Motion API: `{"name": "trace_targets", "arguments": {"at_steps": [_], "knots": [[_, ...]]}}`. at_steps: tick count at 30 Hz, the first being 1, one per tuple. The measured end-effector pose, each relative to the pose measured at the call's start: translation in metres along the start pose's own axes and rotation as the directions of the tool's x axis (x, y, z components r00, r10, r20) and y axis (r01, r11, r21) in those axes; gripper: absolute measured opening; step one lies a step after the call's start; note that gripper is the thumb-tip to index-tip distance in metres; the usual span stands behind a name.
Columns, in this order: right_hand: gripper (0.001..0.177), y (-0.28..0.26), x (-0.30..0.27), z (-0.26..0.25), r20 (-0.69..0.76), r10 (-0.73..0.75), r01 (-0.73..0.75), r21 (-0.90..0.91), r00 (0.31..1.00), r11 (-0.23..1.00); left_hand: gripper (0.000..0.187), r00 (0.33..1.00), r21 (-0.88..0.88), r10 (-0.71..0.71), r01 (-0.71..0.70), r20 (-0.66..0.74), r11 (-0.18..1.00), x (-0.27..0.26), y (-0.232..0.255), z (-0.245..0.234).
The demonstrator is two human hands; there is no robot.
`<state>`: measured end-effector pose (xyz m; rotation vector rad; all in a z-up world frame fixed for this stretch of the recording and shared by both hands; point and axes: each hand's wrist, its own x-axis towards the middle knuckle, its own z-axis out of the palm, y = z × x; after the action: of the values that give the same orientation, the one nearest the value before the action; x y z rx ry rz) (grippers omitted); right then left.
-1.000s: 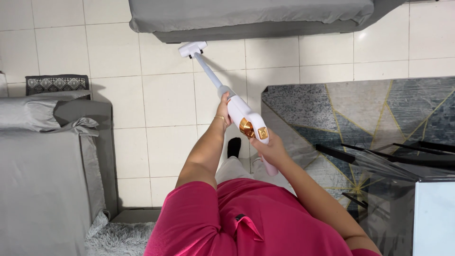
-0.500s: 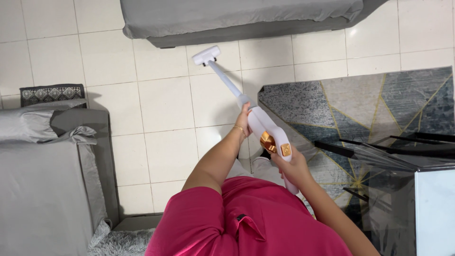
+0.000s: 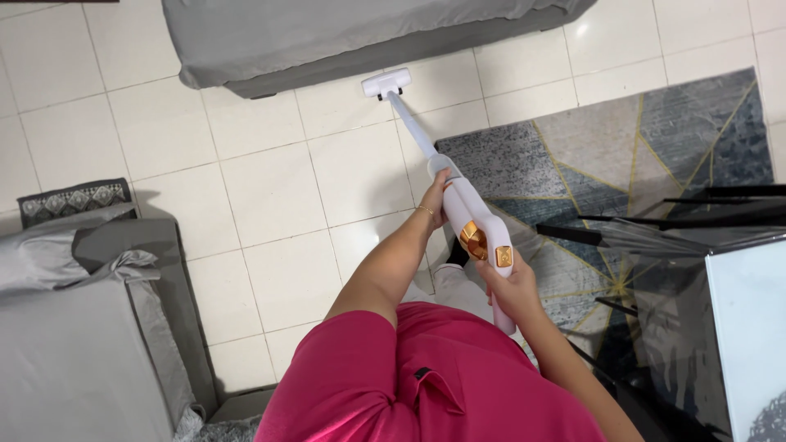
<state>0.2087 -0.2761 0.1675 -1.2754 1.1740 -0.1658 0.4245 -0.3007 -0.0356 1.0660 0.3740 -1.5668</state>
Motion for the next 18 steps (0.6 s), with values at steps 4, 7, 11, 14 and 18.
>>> {"name": "trace_targets", "arguments": {"at_steps": [4, 7, 11, 14, 18], "knots": [[0.032, -0.013, -0.016, -0.011, -0.029, -0.003, 0.004, 0.037, 1.000, 0.999, 0.066, 1.000, 0.019, -0.021, 0.021, 0.019, 1.000, 0.007, -0.022, 0.009], [0.030, -0.016, -0.029, -0.021, -0.069, 0.033, -0.038, -0.067, 0.997, 0.997, 0.068, 0.999, 0.034, -0.021, 0.019, 0.048, 0.999, 0.011, -0.039, 0.016], [0.031, 0.011, -0.029, -0.024, -0.101, 0.074, -0.072, 0.026, 0.992, 0.997, 0.069, 0.998, 0.070, -0.053, 0.051, 0.028, 0.996, 0.017, -0.044, 0.019], [0.030, 0.023, -0.013, -0.015, -0.119, 0.037, -0.028, 0.079, 0.992, 0.997, 0.069, 0.997, 0.099, -0.068, 0.064, 0.040, 0.993, 0.029, -0.030, 0.016], [0.032, 0.017, 0.007, 0.004, -0.121, 0.000, 0.014, 0.113, 0.993, 0.994, 0.068, 0.997, 0.128, -0.060, 0.054, 0.045, 0.990, 0.043, -0.008, 0.008]]}}
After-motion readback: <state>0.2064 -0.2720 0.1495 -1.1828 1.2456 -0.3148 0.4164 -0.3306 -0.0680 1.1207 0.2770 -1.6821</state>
